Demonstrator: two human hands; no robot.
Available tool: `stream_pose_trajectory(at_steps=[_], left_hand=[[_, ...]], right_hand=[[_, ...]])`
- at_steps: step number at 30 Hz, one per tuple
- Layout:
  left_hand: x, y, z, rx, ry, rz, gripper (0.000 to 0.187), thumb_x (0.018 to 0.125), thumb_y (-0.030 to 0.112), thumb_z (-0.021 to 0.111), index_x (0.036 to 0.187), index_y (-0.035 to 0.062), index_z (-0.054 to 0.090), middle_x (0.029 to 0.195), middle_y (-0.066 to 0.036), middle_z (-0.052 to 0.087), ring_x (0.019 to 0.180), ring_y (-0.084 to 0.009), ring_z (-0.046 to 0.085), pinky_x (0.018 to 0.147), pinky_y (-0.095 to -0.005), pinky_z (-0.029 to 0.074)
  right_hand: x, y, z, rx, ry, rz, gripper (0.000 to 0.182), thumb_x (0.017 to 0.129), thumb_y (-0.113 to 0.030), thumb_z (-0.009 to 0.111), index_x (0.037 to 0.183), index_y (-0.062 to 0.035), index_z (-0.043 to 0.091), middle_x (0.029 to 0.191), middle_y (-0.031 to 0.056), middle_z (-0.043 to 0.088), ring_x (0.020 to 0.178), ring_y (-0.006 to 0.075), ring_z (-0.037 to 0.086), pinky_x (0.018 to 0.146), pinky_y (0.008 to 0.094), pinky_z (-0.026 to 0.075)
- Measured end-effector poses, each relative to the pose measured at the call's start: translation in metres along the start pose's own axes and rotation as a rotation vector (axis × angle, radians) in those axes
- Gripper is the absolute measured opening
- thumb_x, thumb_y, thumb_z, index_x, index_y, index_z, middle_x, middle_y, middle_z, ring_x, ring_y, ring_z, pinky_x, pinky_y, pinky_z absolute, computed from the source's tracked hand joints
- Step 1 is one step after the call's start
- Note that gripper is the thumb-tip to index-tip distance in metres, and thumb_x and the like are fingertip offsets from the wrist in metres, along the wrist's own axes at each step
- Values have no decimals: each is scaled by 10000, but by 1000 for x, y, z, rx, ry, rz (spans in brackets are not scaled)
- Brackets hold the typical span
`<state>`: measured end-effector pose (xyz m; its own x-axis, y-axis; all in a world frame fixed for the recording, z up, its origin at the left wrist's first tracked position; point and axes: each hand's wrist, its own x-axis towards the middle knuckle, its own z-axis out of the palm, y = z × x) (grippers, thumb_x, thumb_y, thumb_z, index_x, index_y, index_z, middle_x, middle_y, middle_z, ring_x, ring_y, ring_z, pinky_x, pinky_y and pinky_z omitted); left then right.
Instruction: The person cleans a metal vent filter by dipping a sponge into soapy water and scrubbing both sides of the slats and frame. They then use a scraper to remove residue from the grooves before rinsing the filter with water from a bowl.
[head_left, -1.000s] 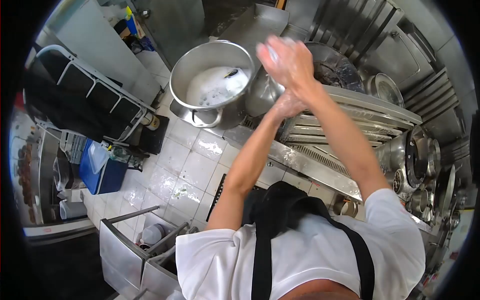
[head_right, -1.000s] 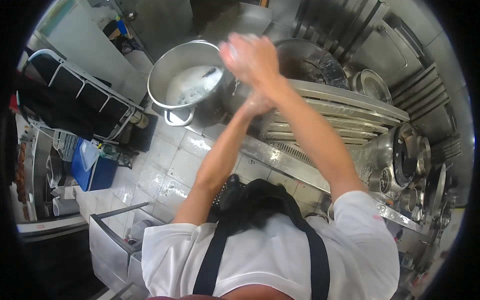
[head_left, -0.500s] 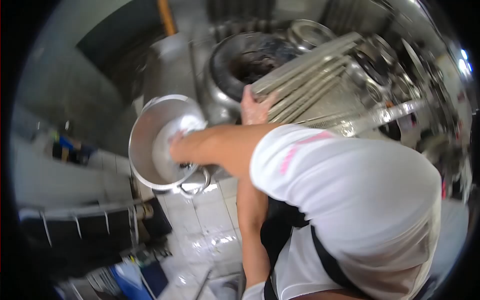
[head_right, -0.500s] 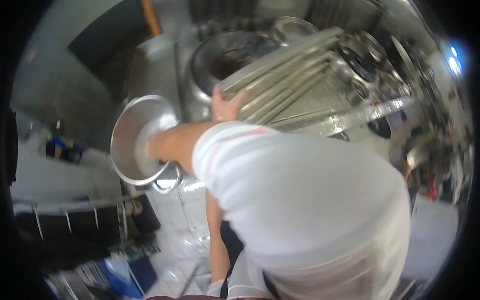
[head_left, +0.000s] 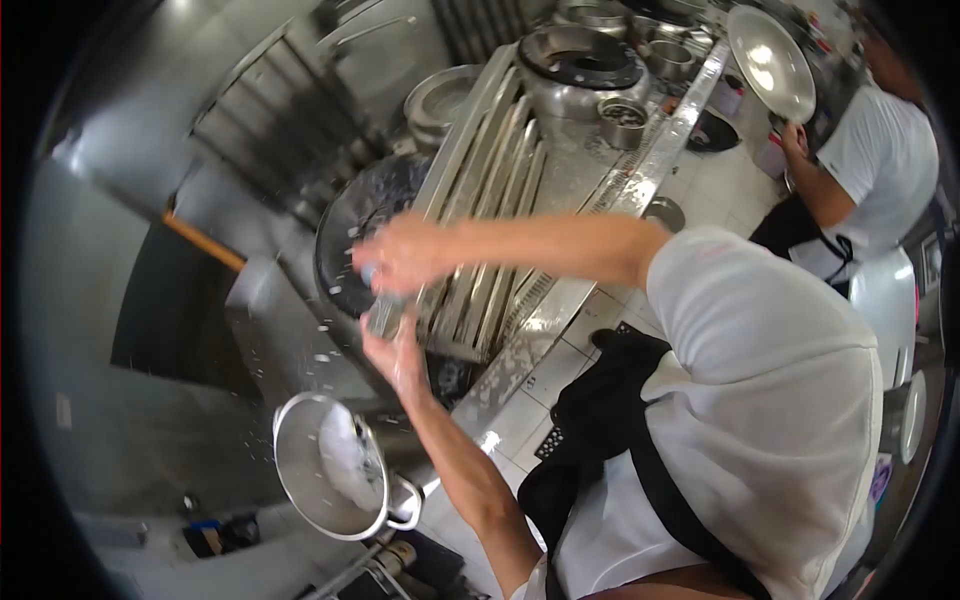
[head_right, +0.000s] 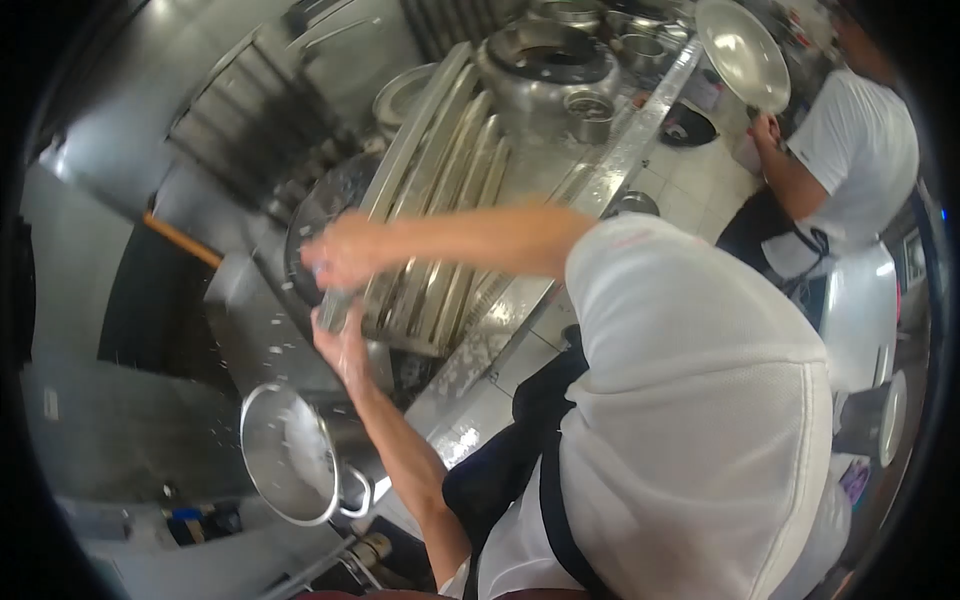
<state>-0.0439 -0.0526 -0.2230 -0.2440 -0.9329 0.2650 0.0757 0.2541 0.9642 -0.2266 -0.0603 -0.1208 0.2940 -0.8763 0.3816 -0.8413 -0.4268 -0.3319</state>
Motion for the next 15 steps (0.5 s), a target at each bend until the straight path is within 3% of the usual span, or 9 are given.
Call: stream_pose_trajectory(at_steps=[1, 3, 6, 7, 8, 9, 11, 14, 15], left_hand=[[1, 5, 3, 27, -12, 147, 474, 809, 182, 837, 1174, -24, 615, 1057, -68, 692, 957, -155, 617, 886, -322, 491], [-1, 28, 13, -7, -20, 242, 502, 807, 206, 826, 1195, -34, 617, 1032, -70, 688, 946, -160, 618, 876, -327, 489], [-19, 50, 12, 119, -19, 38, 479, 793, 214, 820, 1155, -43, 641, 1005, -79, 689, 933, -160, 619, 860, -332, 490], [-19, 54, 13, 280, 6, -85, 453, 779, 205, 821, 1118, -47, 657, 989, -83, 690, 926, -159, 619, 850, -333, 491], [-16, 59, 18, 265, 21, -111, 398, 764, 176, 821, 1058, -50, 676, 965, -89, 690, 900, -157, 613, 832, -326, 492], [-15, 63, 21, 269, 5, -106, 399, 762, 158, 820, 1066, -51, 669, 971, -86, 686, 888, -157, 609, 826, -318, 489], [-9, 64, 31, 235, -13, -78, 446, 745, 176, 834, 1092, -38, 651, 961, -66, 661, 873, -156, 587, 815, -308, 481], [6, 51, 28, 385, 109, -51, 510, 724, 272, 855, 1094, -5, 641, 901, -31, 603, 848, -153, 542, 769, -326, 466], [9, 47, 34, 371, 84, -10, 518, 718, 296, 853, 1082, -4, 638, 892, -28, 602, 830, -151, 539, 754, -324, 460]], right_hand=[[-15, -5, 18, -35, 274, -218, 283, 802, -400, 644, 905, -137, 656, 809, 86, 664, 832, 311, 656, 734, 486, 489], [-20, -29, 26, -103, 362, -371, 228, 762, -410, 646, 777, -184, 670, 726, 45, 600, 758, 213, 586, 745, 401, 447], [-22, 33, -15, -256, 104, -250, 221, 766, -414, 645, 757, -196, 681, 665, 43, 594, 699, 215, 592, 746, 418, 460], [-32, 74, -69, -351, -29, -57, 267, 808, -458, 609, 741, -213, 691, 645, 38, 616, 655, 205, 610, 742, 431, 472], [-38, 178, -61, -409, 353, -162, 266, 817, -449, 619, 739, -205, 692, 694, 39, 660, 666, 199, 633, 771, 440, 494], [-46, 232, -109, -432, 59, 163, 209, 825, -386, 641, 751, -198, 694, 720, 33, 665, 690, 187, 645, 765, 437, 519], [-63, 323, -116, -539, 335, -3, 126, 831, -297, 662, 772, -191, 700, 762, 30, 675, 727, 188, 663, 721, 416, 548], [-59, 244, -103, -467, 359, -145, 207, 831, -314, 639, 693, -164, 675, 713, 55, 649, 700, 221, 664, 626, 406, 533], [-55, 182, -106, -108, 128, 96, 294, 829, -357, 614, 630, -145, 657, 602, 93, 595, 644, 244, 654, 608, 415, 512]])
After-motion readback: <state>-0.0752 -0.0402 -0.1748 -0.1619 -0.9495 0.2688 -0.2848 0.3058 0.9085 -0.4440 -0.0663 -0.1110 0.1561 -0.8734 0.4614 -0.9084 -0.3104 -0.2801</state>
